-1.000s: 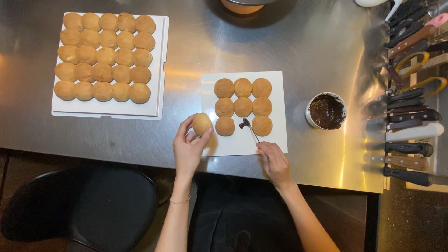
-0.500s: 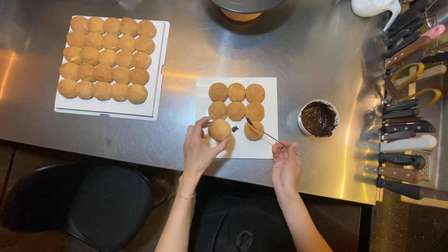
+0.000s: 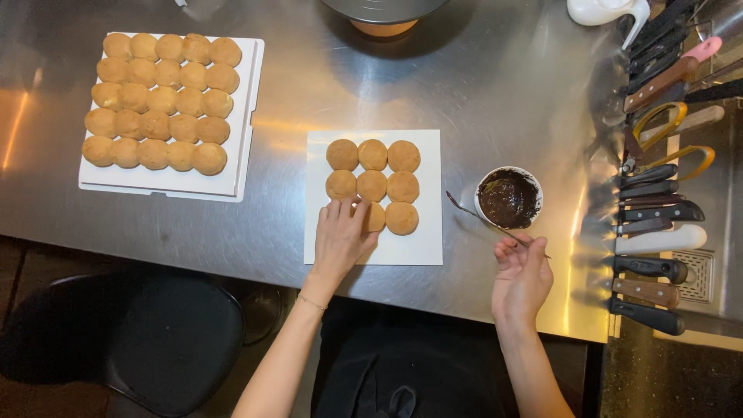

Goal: Organize and prepare small pastries on trays, including applying a chocolate coating to one side.

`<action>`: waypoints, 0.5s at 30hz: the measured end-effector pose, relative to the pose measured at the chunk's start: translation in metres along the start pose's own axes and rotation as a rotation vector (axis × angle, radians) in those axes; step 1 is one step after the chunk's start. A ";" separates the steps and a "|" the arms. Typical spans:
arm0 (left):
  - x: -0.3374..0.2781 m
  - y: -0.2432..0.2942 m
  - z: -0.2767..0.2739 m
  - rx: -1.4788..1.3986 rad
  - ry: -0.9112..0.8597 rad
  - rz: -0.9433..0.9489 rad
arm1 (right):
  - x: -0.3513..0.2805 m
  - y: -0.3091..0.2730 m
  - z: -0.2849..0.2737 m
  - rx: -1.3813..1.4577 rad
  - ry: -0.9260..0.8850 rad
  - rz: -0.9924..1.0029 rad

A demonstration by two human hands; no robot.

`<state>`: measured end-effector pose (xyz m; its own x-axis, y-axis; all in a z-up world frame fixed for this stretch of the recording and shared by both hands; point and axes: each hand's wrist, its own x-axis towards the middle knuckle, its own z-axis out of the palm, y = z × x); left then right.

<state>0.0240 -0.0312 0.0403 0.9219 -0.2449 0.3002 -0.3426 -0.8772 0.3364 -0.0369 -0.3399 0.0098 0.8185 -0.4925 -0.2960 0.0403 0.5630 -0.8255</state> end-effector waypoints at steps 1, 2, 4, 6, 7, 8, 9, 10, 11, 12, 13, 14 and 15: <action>0.000 0.001 -0.001 0.003 0.000 0.001 | 0.000 -0.001 -0.001 0.003 -0.001 0.001; 0.001 0.002 -0.003 -0.010 0.010 0.042 | 0.000 -0.002 -0.001 -0.001 0.013 -0.010; -0.001 0.002 0.001 -0.022 0.018 0.083 | -0.002 -0.001 -0.002 -0.003 0.029 -0.019; -0.005 -0.001 0.013 -0.017 0.032 0.048 | -0.002 -0.001 -0.004 -0.015 0.056 -0.041; -0.007 0.001 0.015 -0.017 0.032 0.045 | -0.002 -0.001 -0.005 -0.017 0.055 -0.039; -0.009 0.002 0.017 0.000 0.071 0.030 | -0.001 0.000 -0.007 -0.015 0.063 -0.041; -0.011 0.004 0.019 0.016 0.112 0.014 | 0.000 0.001 -0.008 -0.013 0.072 -0.044; -0.013 0.008 0.011 0.016 0.112 0.011 | -0.002 -0.001 -0.007 -0.016 0.070 -0.043; -0.014 0.013 0.003 -0.059 0.071 -0.052 | -0.003 -0.003 -0.007 -0.016 0.076 -0.053; -0.015 0.017 -0.005 -0.134 0.030 -0.116 | -0.004 -0.005 -0.006 -0.017 0.082 -0.062; -0.021 0.014 0.000 -0.134 0.033 -0.115 | -0.003 -0.005 -0.006 -0.017 0.080 -0.064; -0.026 0.010 0.006 -0.353 0.209 -0.274 | -0.003 -0.005 -0.006 -0.018 0.086 -0.076; -0.033 0.008 0.012 -0.574 0.385 -0.431 | -0.004 -0.005 -0.008 -0.021 0.095 -0.088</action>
<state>-0.0067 -0.0352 0.0226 0.9029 0.3169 0.2904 -0.1072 -0.4883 0.8661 -0.0449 -0.3465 0.0110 0.7543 -0.6005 -0.2654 0.0964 0.5011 -0.8600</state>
